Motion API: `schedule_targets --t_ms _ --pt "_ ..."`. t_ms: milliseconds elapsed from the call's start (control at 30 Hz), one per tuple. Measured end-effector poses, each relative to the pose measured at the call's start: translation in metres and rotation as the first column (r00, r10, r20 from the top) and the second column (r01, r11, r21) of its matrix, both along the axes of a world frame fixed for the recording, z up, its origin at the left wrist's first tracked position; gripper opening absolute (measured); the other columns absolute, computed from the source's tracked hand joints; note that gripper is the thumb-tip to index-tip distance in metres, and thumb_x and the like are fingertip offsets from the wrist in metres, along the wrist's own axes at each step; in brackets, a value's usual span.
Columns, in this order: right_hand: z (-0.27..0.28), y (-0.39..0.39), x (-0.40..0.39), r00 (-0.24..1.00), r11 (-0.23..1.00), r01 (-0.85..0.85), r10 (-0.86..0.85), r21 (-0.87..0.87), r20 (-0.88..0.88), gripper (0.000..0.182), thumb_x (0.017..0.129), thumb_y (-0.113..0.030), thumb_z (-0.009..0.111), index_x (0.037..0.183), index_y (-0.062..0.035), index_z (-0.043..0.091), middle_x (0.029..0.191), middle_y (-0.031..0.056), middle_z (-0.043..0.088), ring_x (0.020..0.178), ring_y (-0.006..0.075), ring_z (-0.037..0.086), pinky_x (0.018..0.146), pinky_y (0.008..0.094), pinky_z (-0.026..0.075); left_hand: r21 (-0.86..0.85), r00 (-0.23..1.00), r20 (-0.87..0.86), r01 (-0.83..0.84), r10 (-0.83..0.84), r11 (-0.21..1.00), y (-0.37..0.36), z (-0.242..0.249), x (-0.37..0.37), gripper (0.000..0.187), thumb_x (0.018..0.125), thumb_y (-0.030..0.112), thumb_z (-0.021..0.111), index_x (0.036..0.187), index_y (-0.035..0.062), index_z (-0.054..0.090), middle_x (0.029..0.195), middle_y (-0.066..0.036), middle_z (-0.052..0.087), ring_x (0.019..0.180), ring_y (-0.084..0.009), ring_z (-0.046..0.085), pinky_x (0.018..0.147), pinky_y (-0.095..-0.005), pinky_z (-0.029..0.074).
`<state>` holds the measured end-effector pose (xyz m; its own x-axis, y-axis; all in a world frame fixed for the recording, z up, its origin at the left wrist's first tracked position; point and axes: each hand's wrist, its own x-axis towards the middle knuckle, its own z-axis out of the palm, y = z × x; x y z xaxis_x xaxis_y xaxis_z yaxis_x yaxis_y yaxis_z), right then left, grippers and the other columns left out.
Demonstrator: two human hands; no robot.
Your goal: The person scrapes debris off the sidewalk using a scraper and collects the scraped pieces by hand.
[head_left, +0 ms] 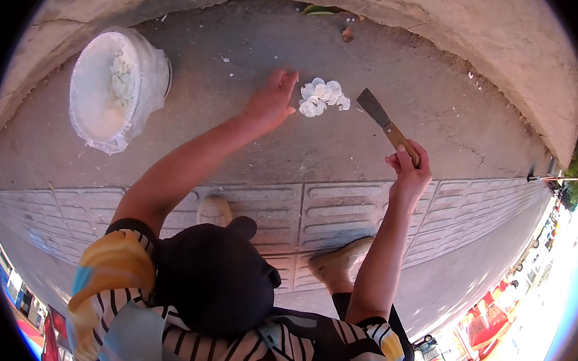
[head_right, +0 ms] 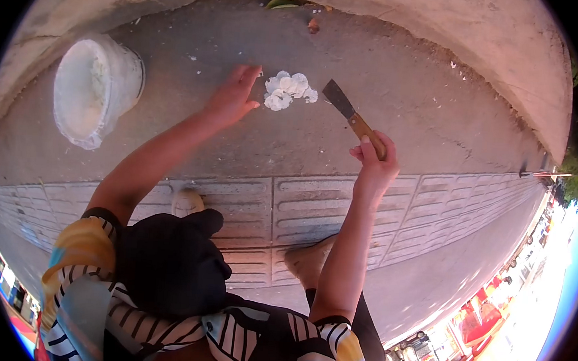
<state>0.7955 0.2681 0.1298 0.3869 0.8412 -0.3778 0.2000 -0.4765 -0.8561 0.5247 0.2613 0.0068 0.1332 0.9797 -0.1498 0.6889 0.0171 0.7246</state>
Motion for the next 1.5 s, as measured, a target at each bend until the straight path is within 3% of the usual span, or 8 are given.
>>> schedule_targets --t_ms 100,300,533,667,867,1100,1367,1500 --pt "-0.047 -0.011 0.091 0.906 0.977 0.088 -0.159 -0.192 -0.393 0.013 0.086 -0.006 0.064 0.097 -0.0005 0.059 0.074 0.0052 0.057 0.065 0.0149 0.056 0.059 0.0274 0.051 0.035 0.987 -0.114 0.12 -0.116 0.992 0.005 0.006 0.001 0.072 0.068 0.01 0.075 0.13 0.0018 0.039 0.118 -0.015 0.044 0.11 -0.0308 0.049 0.088 -0.0383 0.046" --pt "-0.106 -0.017 0.146 0.864 0.931 -0.086 -0.107 -0.355 -0.492 0.014 0.088 -0.01 0.062 0.099 -0.0022 0.06 0.075 0.0048 0.059 0.063 0.0138 0.057 0.05 0.0231 0.046 0.098 0.971 -0.133 0.214 -0.201 0.972 0.028 0.001 0.027 0.065 0.07 0.01 0.073 0.127 -0.0011 0.042 0.115 -0.014 0.045 0.108 -0.0296 0.05 0.086 -0.0365 0.047" --pt "-0.103 0.049 0.104 0.861 0.804 -0.421 0.209 -0.419 -0.463 0.02 0.087 -0.011 0.063 0.103 0.0008 0.06 0.078 0.0048 0.059 0.061 0.0109 0.054 0.048 0.0211 0.042 0.045 0.97 -0.045 0.239 -0.237 0.97 0.042 -0.011 0.038 0.068 0.068 0.009 0.075 0.126 -0.0023 0.042 0.114 -0.014 0.045 0.108 -0.0306 0.05 0.087 -0.0366 0.045" --pt "-0.096 0.062 0.093 0.866 0.777 -0.449 0.257 -0.441 -0.428 0.025 0.084 -0.009 0.065 0.105 0.004 0.06 0.077 0.0035 0.058 0.062 0.0099 0.053 0.05 0.0208 0.04 0.057 0.968 -0.027 0.249 -0.248 0.967 0.04 -0.01 0.038 0.072 0.066 0.009 0.077 0.127 -0.0019 0.041 0.115 -0.014 0.044 0.108 -0.0303 0.049 0.087 -0.0359 0.046" --pt "-0.088 0.049 0.124 0.908 0.807 -0.361 0.192 -0.466 -0.371 0.026 0.082 -0.011 0.068 0.103 0.0038 0.06 0.075 0.0032 0.058 0.061 0.0103 0.053 0.049 0.0209 0.039 0.043 0.967 -0.119 0.234 -0.227 0.971 0.033 0.0 0.039 0.075 0.065 0.013 0.079 0.128 0.002 0.039 0.113 -0.012 0.042 0.109 -0.0281 0.049 0.084 -0.0359 0.048" --pt "-0.098 0.042 0.087 0.872 0.801 -0.416 0.218 -0.43 -0.438 0.027 0.082 -0.01 0.069 0.102 0.0051 0.06 0.072 0.0039 0.057 0.059 0.0103 0.052 0.048 0.0218 0.038 0.058 0.964 -0.143 0.236 -0.226 0.97 0.035 0.001 0.049 0.065 0.065 0.014 0.078 0.119 0.0035 0.043 0.11 -0.011 0.043 0.108 -0.028 0.05 0.08 -0.0371 0.05" --pt "-0.105 0.034 0.058 0.839 0.834 -0.397 0.162 -0.382 -0.519 0.028 0.083 -0.009 0.067 0.106 0.0062 0.058 0.075 0.0053 0.058 0.06 0.0109 0.053 0.048 0.0218 0.039 0.03 0.967 -0.053 0.251 -0.249 0.968 0.032 -0.004 0.047 0.062 0.067 0.011 0.077 0.119 0.0028 0.045 0.113 -0.013 0.043 0.104 -0.0303 0.051 0.083 -0.0378 0.047" --pt "-0.104 0.031 0.058 0.823 0.853 -0.388 0.15 -0.349 -0.547 0.029 0.084 -0.008 0.067 0.108 0.0057 0.057 0.076 0.0057 0.059 0.062 0.0114 0.054 0.05 0.0223 0.041 0.045 0.973 0.167 0.152 -0.157 0.987 0.027 -0.01 0.039 0.057 0.071 0.013 0.075 0.118 0.0011 0.045 0.113 -0.015 0.043 0.096 -0.0265 0.055 0.079 -0.0346 0.049"
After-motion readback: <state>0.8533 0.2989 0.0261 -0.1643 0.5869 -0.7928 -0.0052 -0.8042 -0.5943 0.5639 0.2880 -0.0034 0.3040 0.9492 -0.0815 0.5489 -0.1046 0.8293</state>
